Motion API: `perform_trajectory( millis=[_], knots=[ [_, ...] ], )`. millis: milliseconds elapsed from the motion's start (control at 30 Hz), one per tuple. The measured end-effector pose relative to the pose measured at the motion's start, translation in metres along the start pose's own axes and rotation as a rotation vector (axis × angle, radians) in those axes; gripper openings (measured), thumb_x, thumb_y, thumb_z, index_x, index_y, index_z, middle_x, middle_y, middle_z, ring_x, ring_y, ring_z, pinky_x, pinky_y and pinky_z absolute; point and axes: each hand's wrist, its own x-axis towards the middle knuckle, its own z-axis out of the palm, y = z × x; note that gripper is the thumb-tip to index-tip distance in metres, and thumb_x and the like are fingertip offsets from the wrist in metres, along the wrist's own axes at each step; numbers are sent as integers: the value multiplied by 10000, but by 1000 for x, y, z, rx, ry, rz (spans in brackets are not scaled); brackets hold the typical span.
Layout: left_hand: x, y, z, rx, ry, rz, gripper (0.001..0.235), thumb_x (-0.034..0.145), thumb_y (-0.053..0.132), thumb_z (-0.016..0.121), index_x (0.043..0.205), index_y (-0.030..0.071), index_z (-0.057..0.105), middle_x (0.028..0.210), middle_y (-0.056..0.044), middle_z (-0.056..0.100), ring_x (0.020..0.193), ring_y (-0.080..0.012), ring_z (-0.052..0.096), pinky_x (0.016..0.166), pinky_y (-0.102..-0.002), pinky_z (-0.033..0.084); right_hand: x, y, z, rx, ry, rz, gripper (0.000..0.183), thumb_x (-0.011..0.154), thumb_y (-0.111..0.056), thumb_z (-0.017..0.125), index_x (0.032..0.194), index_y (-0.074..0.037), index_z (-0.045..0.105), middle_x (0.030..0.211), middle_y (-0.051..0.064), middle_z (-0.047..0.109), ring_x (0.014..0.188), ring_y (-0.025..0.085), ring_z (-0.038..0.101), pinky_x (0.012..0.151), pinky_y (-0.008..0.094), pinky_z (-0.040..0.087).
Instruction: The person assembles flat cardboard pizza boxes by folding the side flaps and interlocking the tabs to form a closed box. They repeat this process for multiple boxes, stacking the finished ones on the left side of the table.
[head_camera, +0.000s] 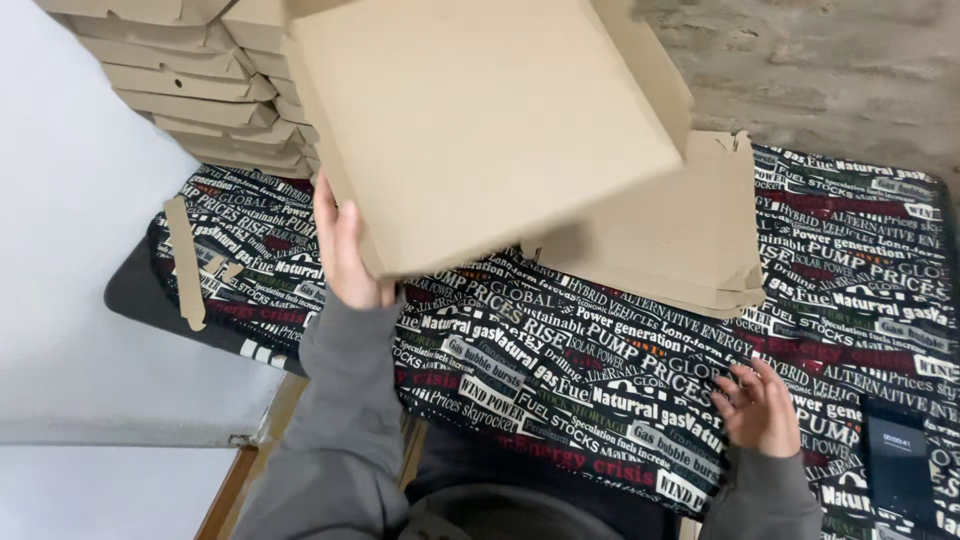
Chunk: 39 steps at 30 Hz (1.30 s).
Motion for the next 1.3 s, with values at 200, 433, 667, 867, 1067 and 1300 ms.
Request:
perform_trajectory(
  millis=[200,433,667,867,1067,1300],
  knots=[
    [93,-56,4,-7,488,-189,1092,890,353,738,1660,184,-18,1760,-160,82,1566,-391,299,1233,-549,391,-9,32,-5,-54,147,-70,455,1109,-250,501,1532,-89,455,1352,186,554,1173,394,577,1004,498,518],
    [137,-126,-4,462,403,-319,1181,856,667,660,1658,163,-45,1764,-187,-40,1551,-371,399,1255,-521,357,1,56,-30,-118,10,-179,424,1125,-120,438,1530,5,461,1297,224,598,1118,375,636,971,494,566],
    [38,-234,1,1148,-682,121,502,920,237,778,1368,66,631,1348,-169,624,1208,-341,603,1060,-496,502,-2,51,-14,-176,11,-196,387,1106,-97,468,1460,54,507,1261,236,620,1091,364,653,947,461,590],
    [9,-294,-10,1299,-1185,-257,445,825,272,881,1250,263,749,1372,39,620,1306,-318,606,1072,-490,558,-4,61,-6,-228,137,-263,420,1104,-116,478,1463,100,511,1188,280,646,1027,312,703,875,414,619],
    [18,-308,-11,1198,-1001,-195,108,1018,339,681,1063,329,778,1115,115,745,1077,-225,728,953,-444,611,-1,64,-8,-234,131,-276,407,1102,-84,472,1452,118,514,1164,294,651,1014,322,705,862,434,624],
    [-9,-240,24,827,-746,85,125,1063,275,638,1110,271,754,1021,-3,788,982,-283,754,847,-406,625,-18,33,42,-547,97,-384,643,1057,15,487,1662,47,272,878,262,678,810,314,708,745,414,629]
  ],
)
